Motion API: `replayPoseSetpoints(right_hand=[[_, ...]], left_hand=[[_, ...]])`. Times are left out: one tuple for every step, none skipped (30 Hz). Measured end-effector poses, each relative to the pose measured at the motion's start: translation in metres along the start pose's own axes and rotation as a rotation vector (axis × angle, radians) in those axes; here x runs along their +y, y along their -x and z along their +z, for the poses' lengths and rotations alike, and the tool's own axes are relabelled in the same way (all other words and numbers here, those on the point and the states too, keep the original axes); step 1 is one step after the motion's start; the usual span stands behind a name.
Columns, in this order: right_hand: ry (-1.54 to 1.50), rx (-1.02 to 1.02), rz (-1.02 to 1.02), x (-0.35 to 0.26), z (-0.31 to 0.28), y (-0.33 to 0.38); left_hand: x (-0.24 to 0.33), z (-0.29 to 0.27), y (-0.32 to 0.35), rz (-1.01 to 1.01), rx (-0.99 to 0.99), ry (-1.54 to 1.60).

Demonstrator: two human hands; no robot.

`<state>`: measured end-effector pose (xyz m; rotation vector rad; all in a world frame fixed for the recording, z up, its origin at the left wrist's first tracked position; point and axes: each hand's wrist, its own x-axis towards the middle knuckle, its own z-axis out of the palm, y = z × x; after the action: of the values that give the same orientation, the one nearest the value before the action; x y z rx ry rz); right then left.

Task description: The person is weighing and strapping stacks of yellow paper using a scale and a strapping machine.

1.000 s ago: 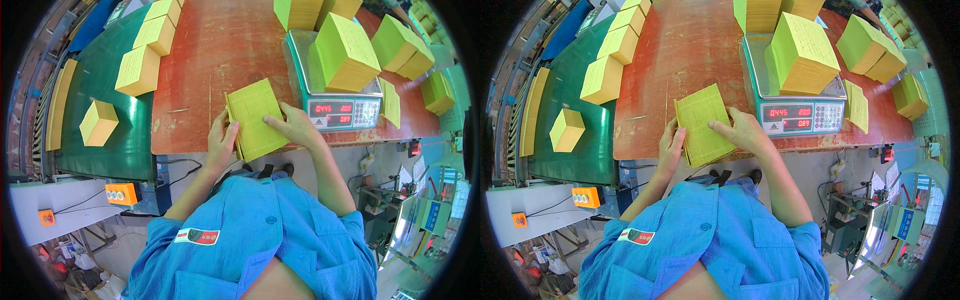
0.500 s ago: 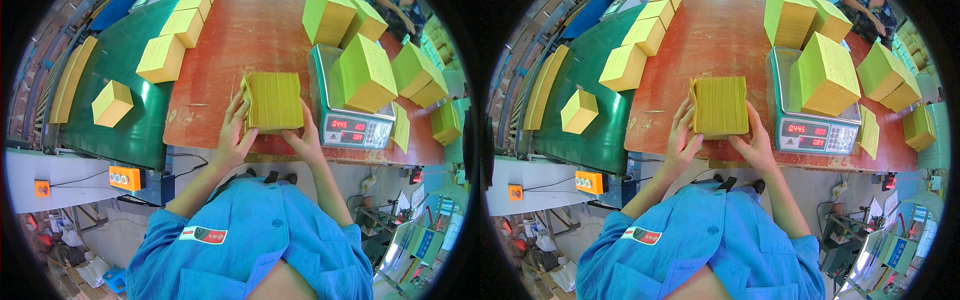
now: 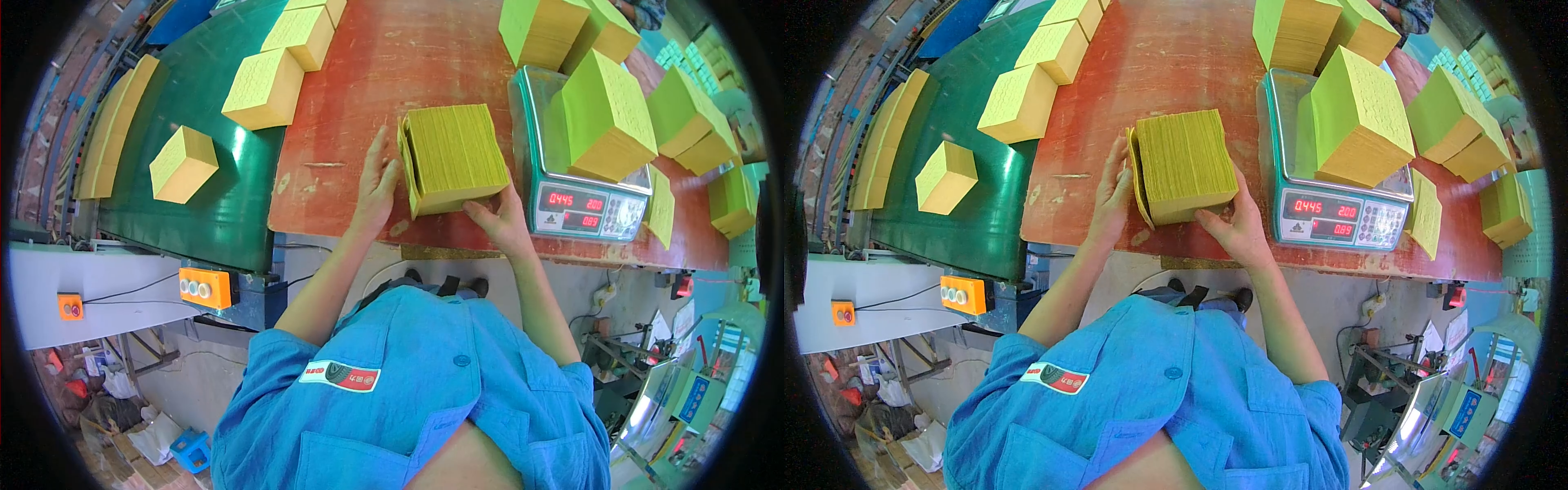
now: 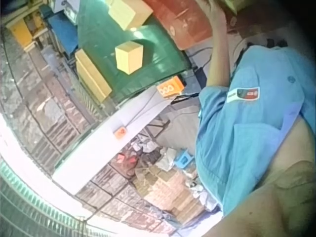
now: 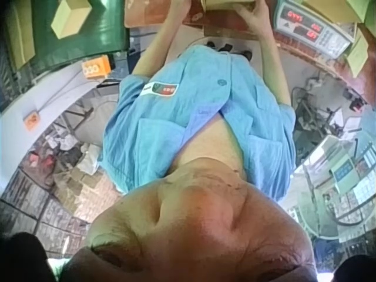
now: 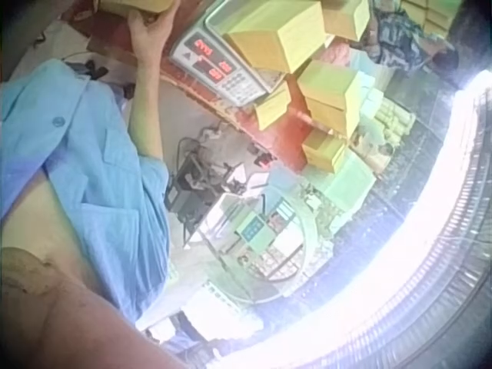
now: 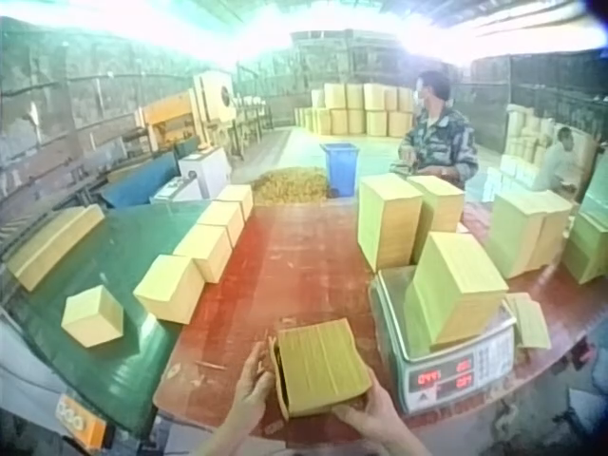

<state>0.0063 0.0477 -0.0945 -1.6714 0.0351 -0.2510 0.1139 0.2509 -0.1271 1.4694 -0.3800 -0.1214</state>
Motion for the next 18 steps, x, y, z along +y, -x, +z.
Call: replayPoseSetpoints(right_hand=[[-0.03, 0.008, 0.022, -0.003, 0.002, 0.0], [-0.06, 0.017, 0.044, -0.004, 0.004, -0.001], [-0.058, 0.018, 0.046, -0.004, 0.005, -0.001], [-0.059, 0.016, 0.045, -0.004, 0.006, -0.002], [-0.061, 0.013, 0.042, -0.004, 0.006, -0.003], [-0.057, 0.014, 0.044, -0.005, 0.005, -0.003], [-0.042, 0.018, 0.048, -0.007, 0.004, -0.003], [-0.026, 0.02, 0.051, -0.008, 0.003, -0.004], [-0.024, 0.021, 0.053, -0.007, 0.002, -0.003], [-0.02, 0.031, 0.062, -0.006, 0.0, -0.003], [-0.015, 0.039, 0.072, -0.006, 0.0, -0.003], [-0.014, 0.033, 0.069, -0.006, 0.001, -0.003], [-0.052, 0.036, 0.076, -0.007, 0.003, -0.003], [-0.09, 0.04, 0.083, -0.008, 0.004, -0.003], [-0.087, 0.036, 0.083, -0.009, 0.004, -0.003], [-0.123, 0.031, 0.102, -0.011, 0.004, -0.003], [-0.16, 0.027, 0.122, -0.012, 0.004, -0.003], [-0.159, 0.022, 0.121, -0.012, 0.004, -0.003]], left_hand=[[0.004, 0.011, -0.002, -0.017, -0.015, 0.148], [0.007, 0.018, -0.003, -0.033, -0.03, 0.296], [0.007, 0.019, -0.004, -0.035, -0.03, 0.299], [0.007, 0.021, -0.007, -0.008, -0.053, 0.217], [0.006, 0.021, -0.01, 0.02, -0.074, 0.134], [0.003, 0.018, -0.013, 0.019, -0.075, 0.138], [-0.001, 0.01, -0.016, 0.047, -0.077, 0.053], [-0.004, 0.004, -0.017, 0.075, -0.077, -0.032], [0.001, 0.0, -0.018, 0.074, -0.078, -0.029], [0.007, -0.004, -0.019, 0.058, -0.107, -0.111], [0.011, -0.007, -0.02, 0.043, -0.135, -0.193], [0.012, -0.011, -0.021, 0.046, -0.129, -0.192], [0.011, -0.015, -0.024, 0.036, -0.132, -0.14], [0.011, -0.017, -0.027, 0.028, -0.135, -0.087], [0.017, -0.017, -0.031, 0.029, -0.131, -0.084], [0.025, -0.017, -0.034, 0.007, -0.161, -0.046], [0.031, -0.016, -0.037, -0.015, -0.192, -0.009], [0.034, -0.016, -0.038, -0.013, -0.187, -0.008]])
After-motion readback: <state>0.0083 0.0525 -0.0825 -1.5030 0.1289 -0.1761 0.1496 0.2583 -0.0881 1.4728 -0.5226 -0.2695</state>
